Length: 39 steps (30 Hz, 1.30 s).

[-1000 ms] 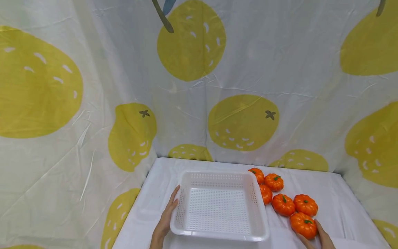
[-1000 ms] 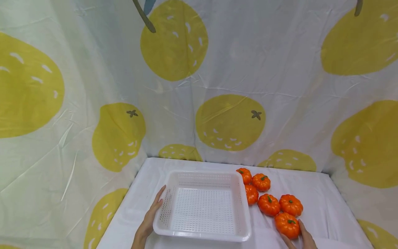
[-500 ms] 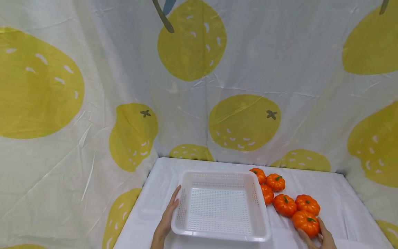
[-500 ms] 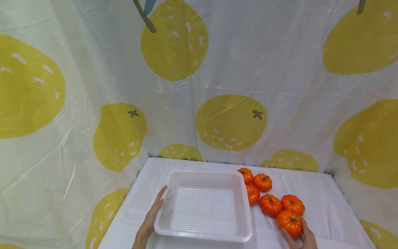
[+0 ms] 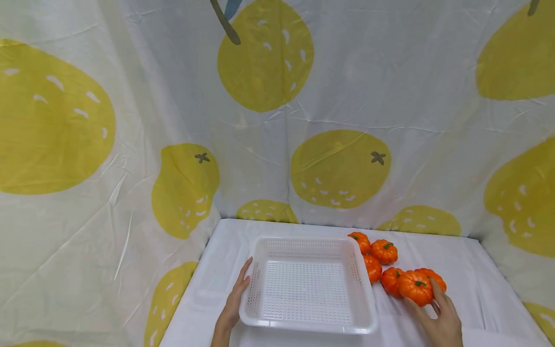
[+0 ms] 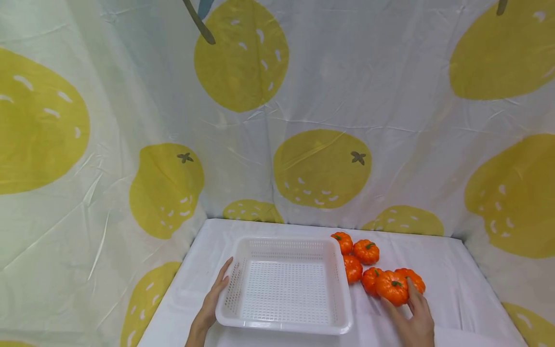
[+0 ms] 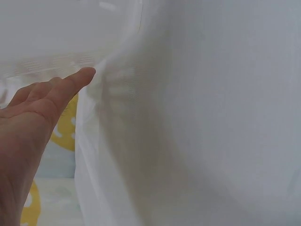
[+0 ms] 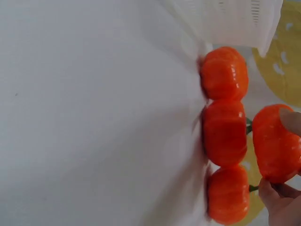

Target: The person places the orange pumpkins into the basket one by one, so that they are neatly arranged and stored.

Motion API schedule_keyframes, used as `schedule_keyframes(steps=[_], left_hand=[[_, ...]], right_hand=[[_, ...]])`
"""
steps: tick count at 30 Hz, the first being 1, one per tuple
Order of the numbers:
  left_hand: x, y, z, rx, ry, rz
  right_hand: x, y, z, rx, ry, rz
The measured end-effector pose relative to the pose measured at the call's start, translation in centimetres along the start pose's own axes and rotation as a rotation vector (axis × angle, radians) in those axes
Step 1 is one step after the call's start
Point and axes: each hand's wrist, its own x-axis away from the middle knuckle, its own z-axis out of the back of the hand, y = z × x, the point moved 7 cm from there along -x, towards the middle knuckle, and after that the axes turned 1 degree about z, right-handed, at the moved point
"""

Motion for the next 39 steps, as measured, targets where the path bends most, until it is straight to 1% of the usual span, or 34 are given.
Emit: schedule_keyframes(steps=[4,9,11,13,18,20,23,27,30,35,39], left_hand=[[-0.1,-0.1,0.0,-0.001,-0.001,0.005],[-0.1,-0.1,0.0,-0.008,-0.006,0.015],[-0.1,0.0,0.0,-0.015,-0.008,0.012],[-0.2,0.1,0.1,-0.026,-0.01,0.006],[0.1,0.0,0.3,-0.033,-0.01,0.0],[0.3,-0.1,0.3,-0.018,-0.012,0.004],[0.2,0.0,0.3,-0.009,-0.014,-0.006],[-0.1,0.4,0.3,-0.014,-0.009,-0.03],[-0.1,0.3,0.3,-0.014,-0.006,-0.031],[-0.1,-0.1,0.3,-0.014,-0.001,-0.01],[-0.1,0.0,0.2,0.001,-0.01,-0.026]], right_hand=[[-0.3,-2.2,-0.5,0.001,-0.03,0.079],[-0.5,-5.9,-0.6,-0.028,0.011,0.262],[-0.8,-7.5,-0.9,-0.044,0.006,0.315],[-1.1,-9.0,-1.4,-0.06,-0.018,0.358],[-1.4,-11.8,-4.0,-0.076,-0.162,0.416],[-1.3,-12.6,-5.0,-0.071,-0.227,0.43],[-1.2,-14.0,-6.3,-0.063,-0.291,0.477],[-1.2,-15.8,-8.0,-0.09,-0.369,0.539],[-1.0,-16.9,-9.5,-0.11,-0.44,0.546],[-0.3,-19.0,-11.7,-0.126,-0.565,0.579],[0.1,-20.5,-12.8,-0.146,-0.656,0.595]])
